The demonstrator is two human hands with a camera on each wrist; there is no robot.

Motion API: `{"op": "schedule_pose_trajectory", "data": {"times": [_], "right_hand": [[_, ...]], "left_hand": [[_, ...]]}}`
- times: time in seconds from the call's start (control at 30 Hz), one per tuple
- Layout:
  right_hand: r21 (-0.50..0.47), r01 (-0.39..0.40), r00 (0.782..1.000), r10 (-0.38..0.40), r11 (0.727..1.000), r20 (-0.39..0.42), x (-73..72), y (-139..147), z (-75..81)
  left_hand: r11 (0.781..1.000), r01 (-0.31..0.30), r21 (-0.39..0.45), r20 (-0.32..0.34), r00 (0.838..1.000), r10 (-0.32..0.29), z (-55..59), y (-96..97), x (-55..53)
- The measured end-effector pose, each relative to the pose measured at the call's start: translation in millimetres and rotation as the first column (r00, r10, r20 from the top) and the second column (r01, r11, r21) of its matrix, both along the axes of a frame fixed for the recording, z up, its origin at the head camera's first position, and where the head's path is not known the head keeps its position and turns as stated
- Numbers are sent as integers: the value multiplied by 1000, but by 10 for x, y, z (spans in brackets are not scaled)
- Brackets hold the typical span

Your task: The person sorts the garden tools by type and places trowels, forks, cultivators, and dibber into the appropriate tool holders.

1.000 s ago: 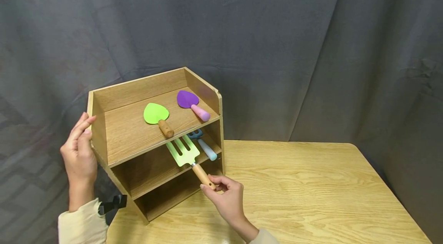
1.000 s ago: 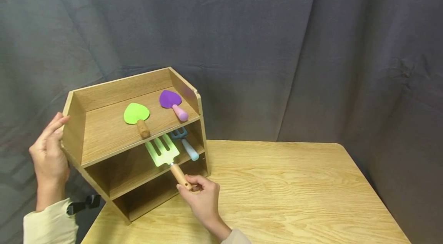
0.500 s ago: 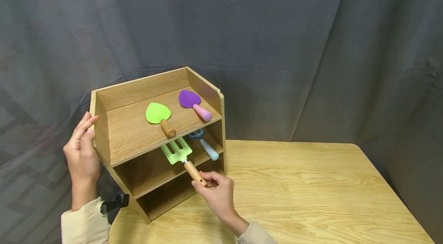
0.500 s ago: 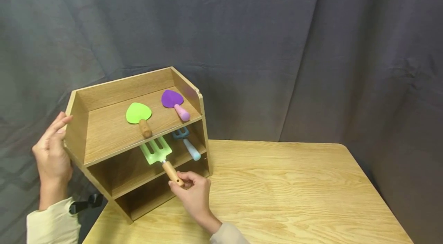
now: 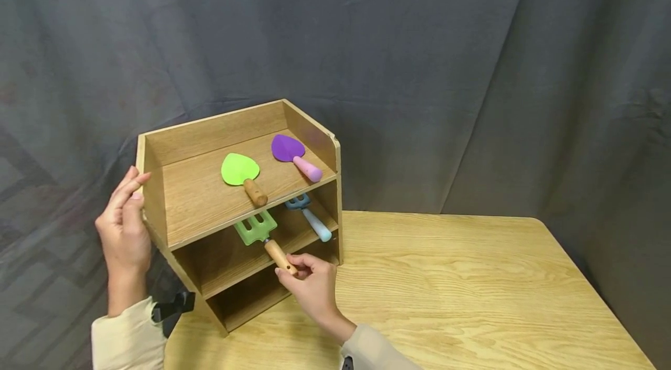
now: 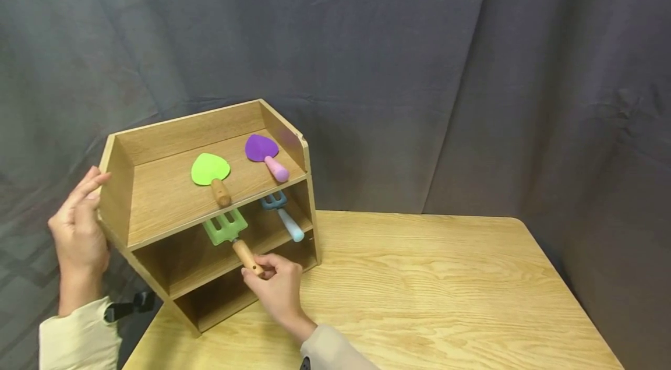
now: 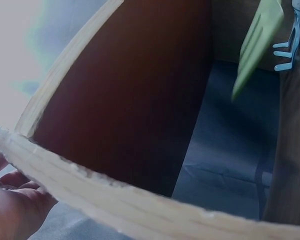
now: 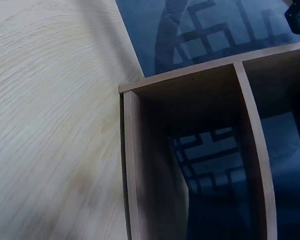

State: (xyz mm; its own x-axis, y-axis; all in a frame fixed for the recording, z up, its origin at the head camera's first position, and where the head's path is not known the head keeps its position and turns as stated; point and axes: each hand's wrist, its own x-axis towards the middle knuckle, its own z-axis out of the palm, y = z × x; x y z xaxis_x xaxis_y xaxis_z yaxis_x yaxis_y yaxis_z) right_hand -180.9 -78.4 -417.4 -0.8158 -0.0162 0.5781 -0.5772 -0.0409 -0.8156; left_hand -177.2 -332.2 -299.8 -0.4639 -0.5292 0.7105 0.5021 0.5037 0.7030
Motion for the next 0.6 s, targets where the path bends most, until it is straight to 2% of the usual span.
{"op": "schedule_pose_trajectory", "data": {"times": [0.1, 0.33, 0.6], "right_hand": [[11, 11, 1000, -11, 1000, -27, -12, -65, -20], [16, 63, 998, -62, 998, -15, -196, -248, -341], [10, 67, 996, -68, 998, 62, -284, -305, -400]], "left_hand": [[1000, -1, -5, 4, 1000, 1, 4, -2, 3], [1000, 1, -1, 3, 1000, -1, 13, 2, 5], [1000, -2, -1, 13, 1000, 2, 11, 4, 11]]}}
